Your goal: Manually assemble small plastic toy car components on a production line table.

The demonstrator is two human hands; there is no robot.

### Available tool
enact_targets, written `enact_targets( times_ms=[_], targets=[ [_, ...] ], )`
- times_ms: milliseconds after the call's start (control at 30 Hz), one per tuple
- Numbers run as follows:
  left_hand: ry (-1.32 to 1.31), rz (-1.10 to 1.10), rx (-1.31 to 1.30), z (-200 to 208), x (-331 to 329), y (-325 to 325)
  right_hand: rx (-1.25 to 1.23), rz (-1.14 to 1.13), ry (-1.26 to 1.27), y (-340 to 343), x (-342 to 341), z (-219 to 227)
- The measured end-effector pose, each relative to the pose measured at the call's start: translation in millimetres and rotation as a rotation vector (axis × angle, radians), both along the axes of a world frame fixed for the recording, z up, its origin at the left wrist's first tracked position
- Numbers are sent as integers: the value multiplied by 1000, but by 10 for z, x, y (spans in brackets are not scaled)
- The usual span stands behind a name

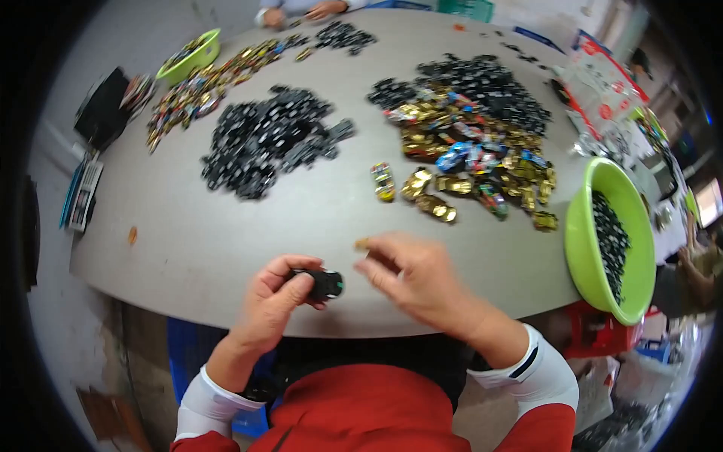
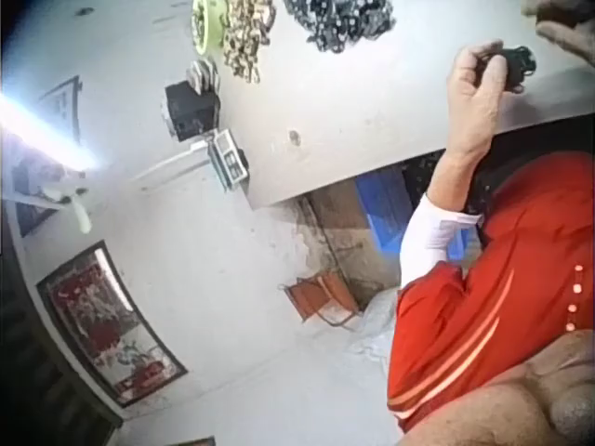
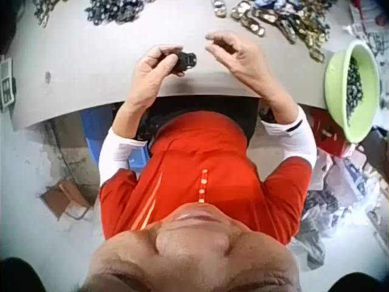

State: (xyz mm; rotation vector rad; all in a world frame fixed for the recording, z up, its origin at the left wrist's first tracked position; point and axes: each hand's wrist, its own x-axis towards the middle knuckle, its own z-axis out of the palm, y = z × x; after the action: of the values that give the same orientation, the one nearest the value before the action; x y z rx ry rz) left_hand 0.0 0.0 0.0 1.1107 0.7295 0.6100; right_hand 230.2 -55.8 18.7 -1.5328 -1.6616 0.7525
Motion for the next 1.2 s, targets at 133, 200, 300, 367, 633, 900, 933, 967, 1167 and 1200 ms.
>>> enact_targets(
  times_ms=[133, 200, 300, 367, 633, 900, 933, 967, 1167, 1200],
  targets=[
    [173, 435, 170, -90, -831, -110, 344, -58, -565, 453, 140, -151],
    [266, 635, 211, -69, -1329, -193, 313, -142, -703, 654, 159, -258],
    [392, 840, 226, -157, -1985, -385, 288, -213, -893, 838, 208, -398],
    [617, 833, 225, -329, -2420, -533, 271, -204, -906, 932, 257, -533],
    [1441, 584, 874, -883, -3219, -791, 218, -166, -728, 1048, 53, -572],
    [797, 272, 754, 416, -1255, 314, 301, -66, -726, 932, 113, -500],
    [736, 211, 835, 367, -1061, 464, 305, -27, -721, 937, 99, -500],
    [686, 177, 857, 342, -827, 609, 308, -45, -726, 928, 90, -491],
    [791, 135, 1227, -63, 185, 1522, 305, 39, -777, 896, 19, -419],
    [938, 112, 1315, -108, 315, 1634, 317, 42, -788, 893, 51, -409]
  ],
)
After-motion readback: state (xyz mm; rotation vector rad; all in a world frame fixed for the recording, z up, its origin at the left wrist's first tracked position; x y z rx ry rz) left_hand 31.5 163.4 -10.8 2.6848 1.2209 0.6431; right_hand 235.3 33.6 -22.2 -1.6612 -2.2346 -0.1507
